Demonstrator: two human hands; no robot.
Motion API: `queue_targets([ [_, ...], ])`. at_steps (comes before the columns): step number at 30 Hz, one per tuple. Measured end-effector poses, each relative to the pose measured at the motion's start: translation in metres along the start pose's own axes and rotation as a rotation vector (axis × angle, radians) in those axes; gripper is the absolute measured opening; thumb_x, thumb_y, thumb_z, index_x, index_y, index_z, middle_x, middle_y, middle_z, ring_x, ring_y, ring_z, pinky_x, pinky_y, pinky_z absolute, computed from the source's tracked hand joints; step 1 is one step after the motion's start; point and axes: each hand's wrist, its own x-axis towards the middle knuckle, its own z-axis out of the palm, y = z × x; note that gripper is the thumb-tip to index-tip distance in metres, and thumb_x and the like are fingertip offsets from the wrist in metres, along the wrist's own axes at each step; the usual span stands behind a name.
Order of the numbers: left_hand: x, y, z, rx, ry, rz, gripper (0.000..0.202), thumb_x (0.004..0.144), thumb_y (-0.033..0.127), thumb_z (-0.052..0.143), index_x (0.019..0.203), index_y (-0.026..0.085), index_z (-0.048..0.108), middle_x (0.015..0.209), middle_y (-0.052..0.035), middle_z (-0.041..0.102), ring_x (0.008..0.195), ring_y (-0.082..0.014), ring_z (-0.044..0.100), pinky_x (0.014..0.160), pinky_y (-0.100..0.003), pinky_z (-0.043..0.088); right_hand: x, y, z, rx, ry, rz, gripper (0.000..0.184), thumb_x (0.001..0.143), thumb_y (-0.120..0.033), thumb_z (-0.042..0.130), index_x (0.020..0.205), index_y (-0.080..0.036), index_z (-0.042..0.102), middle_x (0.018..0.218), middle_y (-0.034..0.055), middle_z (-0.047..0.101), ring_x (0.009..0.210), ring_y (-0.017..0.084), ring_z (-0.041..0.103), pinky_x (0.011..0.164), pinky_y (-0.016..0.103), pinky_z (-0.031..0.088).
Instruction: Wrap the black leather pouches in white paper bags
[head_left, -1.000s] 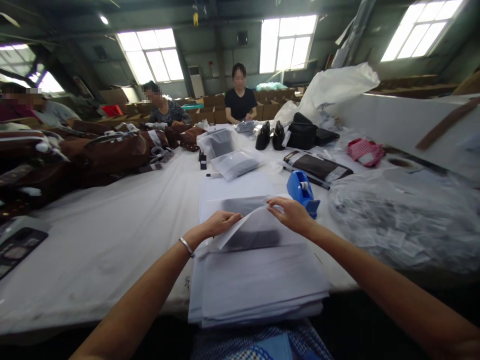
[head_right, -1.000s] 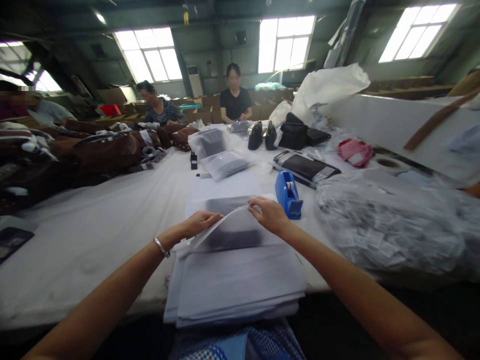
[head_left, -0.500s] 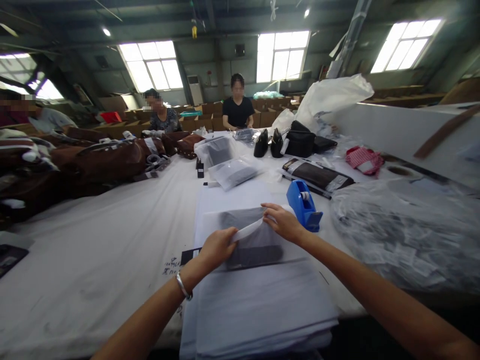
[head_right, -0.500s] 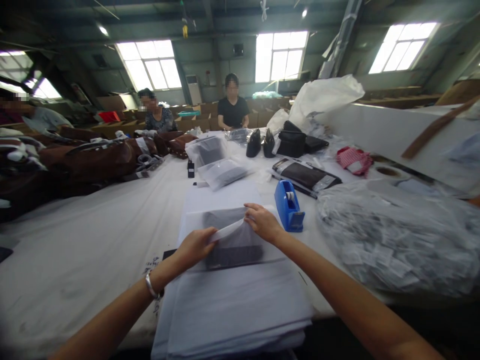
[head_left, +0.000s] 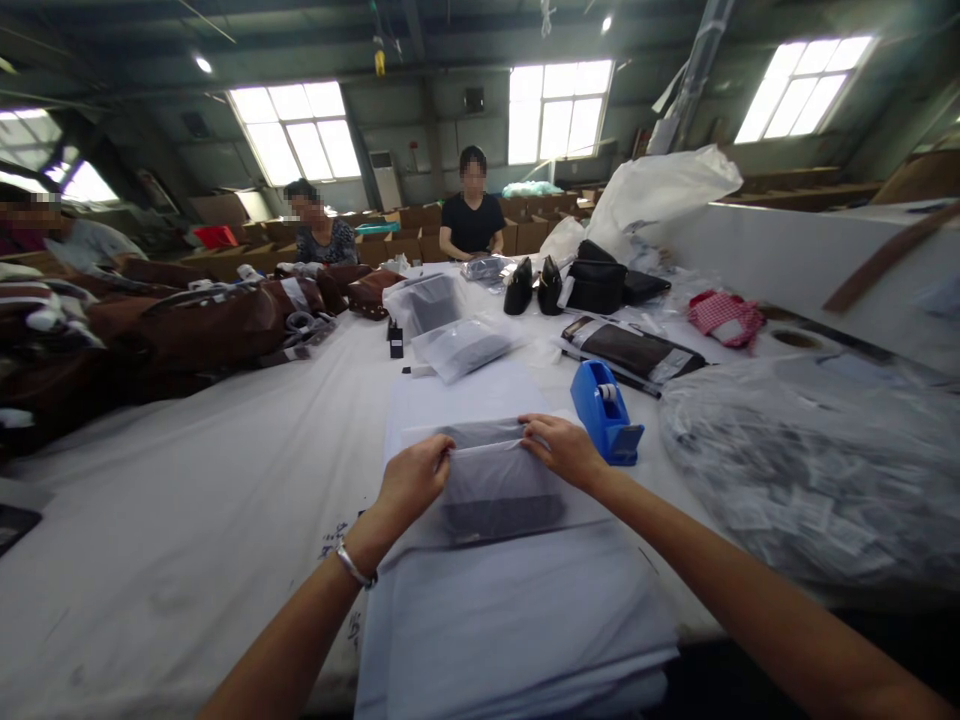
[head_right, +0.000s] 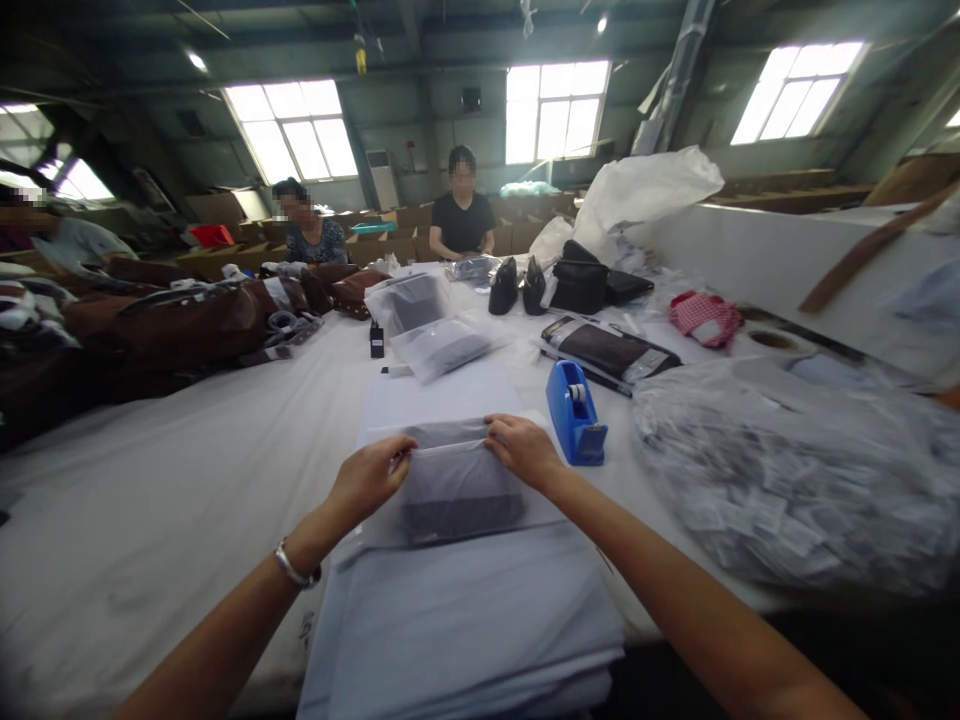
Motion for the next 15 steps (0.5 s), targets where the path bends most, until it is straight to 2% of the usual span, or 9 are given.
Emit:
queue_targets([
  [2,0.004,-0.002,-0.006,0.075,0.078,0.021,0.023,0.091,0.020,0.049,0.109,0.025,0.062,0.105,-0.0016,0.071,0.091,-0.0192,0.067,0.073,-0.029,0.050,0.000,0.000,0.001,-0.013,-0.002,0.010,0.002,0.091,-0.022,0.064,0.090,-0.023,0.063,0.120,0.0024,0.066,0.106,0.022,0.063,0.093,0.036,0.049],
  [4,0.004,0.002,-0.009,0.156,0.226,0.074,0.025,0.092,0.018,0.048,0.114,0.023,0.061,0.110,-0.0048,0.069,0.096,-0.0210,0.065,0.080,-0.032,0.050,0.001,0.000,0.001,-0.020,-0.002,0.017,0.002,0.091,-0.023,0.064,0.090,-0.023,0.063,0.120,0.0018,0.066,0.105,0.021,0.063,0.093,0.035,0.049],
  [6,-0.003,0.013,-0.007,0.186,0.351,0.182,0.027,0.094,0.017,0.047,0.117,0.021,0.060,0.113,-0.0072,0.068,0.102,-0.0219,0.063,0.088,-0.035,0.049,0.001,0.000,0.001,-0.021,-0.004,0.018,0.001,0.091,-0.023,0.064,0.090,-0.023,0.064,0.120,0.0018,0.066,0.105,0.021,0.063,0.093,0.035,0.049],
  [7,-0.009,0.020,-0.003,0.179,0.356,0.265,0.027,0.095,0.017,0.046,0.118,0.021,0.059,0.114,-0.0076,0.068,0.102,-0.0213,0.062,0.089,-0.035,0.049,0.001,-0.001,0.001,-0.021,-0.005,0.017,0.001,0.091,-0.023,0.064,0.090,-0.023,0.064,0.120,0.0021,0.066,0.105,0.021,0.063,0.093,0.035,0.049],
  [9,-0.020,0.035,0.010,0.140,0.251,0.432,0.026,0.097,0.018,0.043,0.116,0.020,0.060,0.112,-0.0073,0.068,0.099,-0.0191,0.063,0.089,-0.033,0.050,0.001,-0.001,0.001,-0.021,-0.006,0.016,0.001,0.091,-0.023,0.063,0.090,-0.023,0.064,0.119,0.0026,0.066,0.106,0.022,0.063,0.094,0.035,0.049],
  [11,-0.029,0.047,0.027,0.102,0.112,0.520,0.025,0.097,0.018,0.043,0.115,0.019,0.059,0.114,-0.0075,0.068,0.103,-0.0184,0.063,0.091,-0.032,0.051,0.001,-0.001,0.001,-0.026,-0.007,0.021,0.002,0.091,-0.023,0.063,0.091,-0.023,0.065,0.120,0.0030,0.066,0.107,0.022,0.062,0.094,0.036,0.048],
  [13,-0.032,0.051,0.043,0.092,0.063,0.503,0.026,0.096,0.017,0.044,0.117,0.017,0.059,0.122,-0.0088,0.065,0.113,-0.0201,0.060,0.098,-0.034,0.049,0.001,-0.001,0.001,-0.034,-0.011,0.025,0.003,0.092,-0.024,0.062,0.092,-0.023,0.065,0.120,0.0034,0.066,0.106,0.022,0.062,0.094,0.036,0.048],
  [15,-0.031,0.049,0.055,0.108,0.072,0.460,0.030,0.095,0.014,0.044,0.123,0.016,0.056,0.132,-0.0100,0.060,0.121,-0.0220,0.056,0.105,-0.039,0.045,0.001,-0.001,0.002,-0.041,-0.013,0.025,0.003,0.092,-0.023,0.062,0.093,-0.023,0.065,0.120,0.0037,0.066,0.106,0.022,0.063,0.094,0.037,0.048],
])
